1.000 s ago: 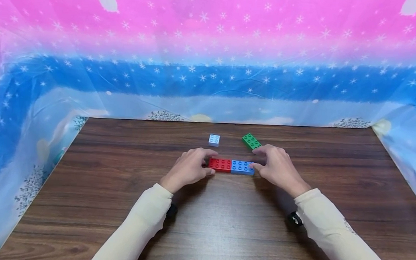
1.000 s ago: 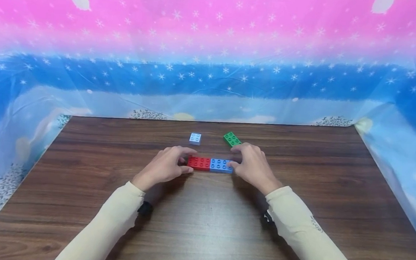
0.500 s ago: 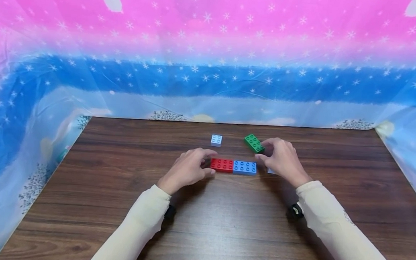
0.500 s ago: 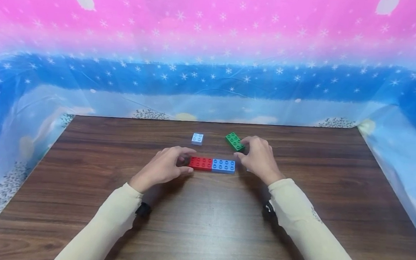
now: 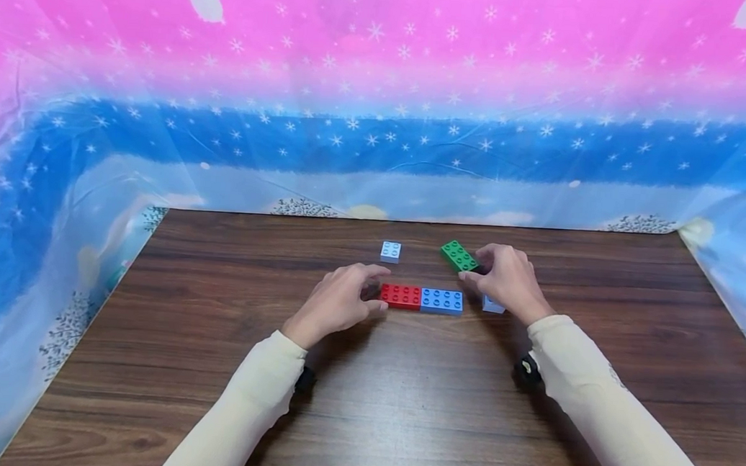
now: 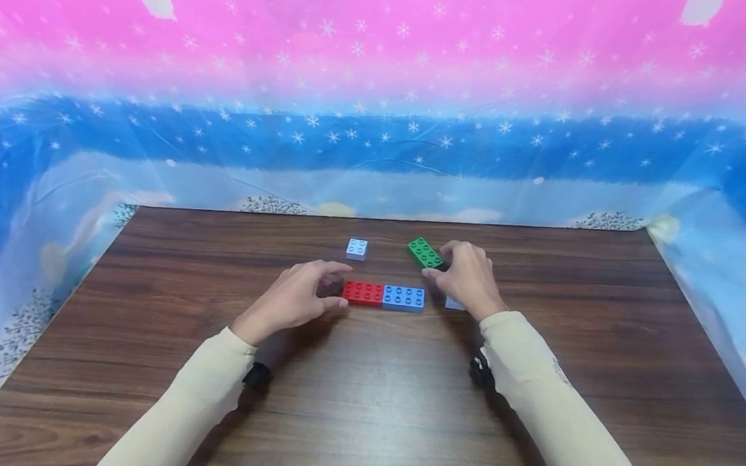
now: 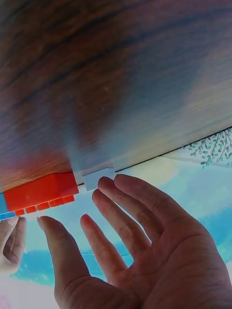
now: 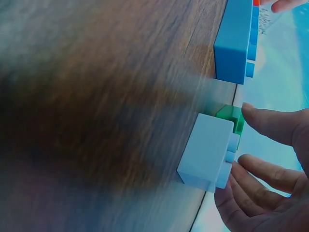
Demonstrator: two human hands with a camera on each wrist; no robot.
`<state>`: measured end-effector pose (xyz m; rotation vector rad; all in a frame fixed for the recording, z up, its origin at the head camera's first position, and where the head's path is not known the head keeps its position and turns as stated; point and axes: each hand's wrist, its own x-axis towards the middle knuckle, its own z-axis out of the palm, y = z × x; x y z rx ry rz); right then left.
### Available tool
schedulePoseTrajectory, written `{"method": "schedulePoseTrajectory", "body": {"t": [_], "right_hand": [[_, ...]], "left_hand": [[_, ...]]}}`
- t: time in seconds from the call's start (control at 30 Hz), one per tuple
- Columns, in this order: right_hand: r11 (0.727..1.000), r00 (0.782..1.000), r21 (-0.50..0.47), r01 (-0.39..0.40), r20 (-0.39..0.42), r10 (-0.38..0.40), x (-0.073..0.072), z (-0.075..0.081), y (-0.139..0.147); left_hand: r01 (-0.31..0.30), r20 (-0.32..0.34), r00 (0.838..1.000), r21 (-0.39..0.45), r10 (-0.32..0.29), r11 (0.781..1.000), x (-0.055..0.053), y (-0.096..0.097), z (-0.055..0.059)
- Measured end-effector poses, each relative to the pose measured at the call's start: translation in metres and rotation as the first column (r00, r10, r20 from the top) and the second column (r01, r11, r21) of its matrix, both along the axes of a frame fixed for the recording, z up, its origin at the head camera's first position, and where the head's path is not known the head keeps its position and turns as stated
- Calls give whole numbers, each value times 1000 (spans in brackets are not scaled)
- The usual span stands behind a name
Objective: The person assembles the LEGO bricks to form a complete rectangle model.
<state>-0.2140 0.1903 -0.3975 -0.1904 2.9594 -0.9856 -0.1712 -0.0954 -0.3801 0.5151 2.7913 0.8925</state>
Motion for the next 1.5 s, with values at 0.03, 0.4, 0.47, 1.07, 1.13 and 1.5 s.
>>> {"method": "schedulePoseTrajectory", "body": {"t": [0.03, 0.4, 0.47, 1.07, 1.13, 1.5], "right_hand": [[1000, 1000, 0, 1, 0, -1, -1, -1, -1], [999, 999, 11, 33, 13, -33, -6, -4, -5], [999, 999, 9, 38, 12, -38, -6, -4, -6], [998, 998, 24, 58, -3, -58, -8, -9, -8], [998, 998, 22, 59, -3, -58, -8, -9, -8], [997, 997, -18, 71, 10, -71, -6, -8, -6]], "left_hand": [[0, 0, 1000, 0, 0, 1000, 0, 0, 0], [0, 12, 1000, 1, 0, 1000, -1, 0, -1], [-1, 12, 1000, 3, 1, 1000, -1, 0, -1], [15, -1, 1000, -7, -15, 1000, -3, 3, -3], [14, -2, 1000, -6, -14, 1000, -3, 3, -3], [15, 1, 1000, 10, -15, 1000, -3, 5, -4]]}}
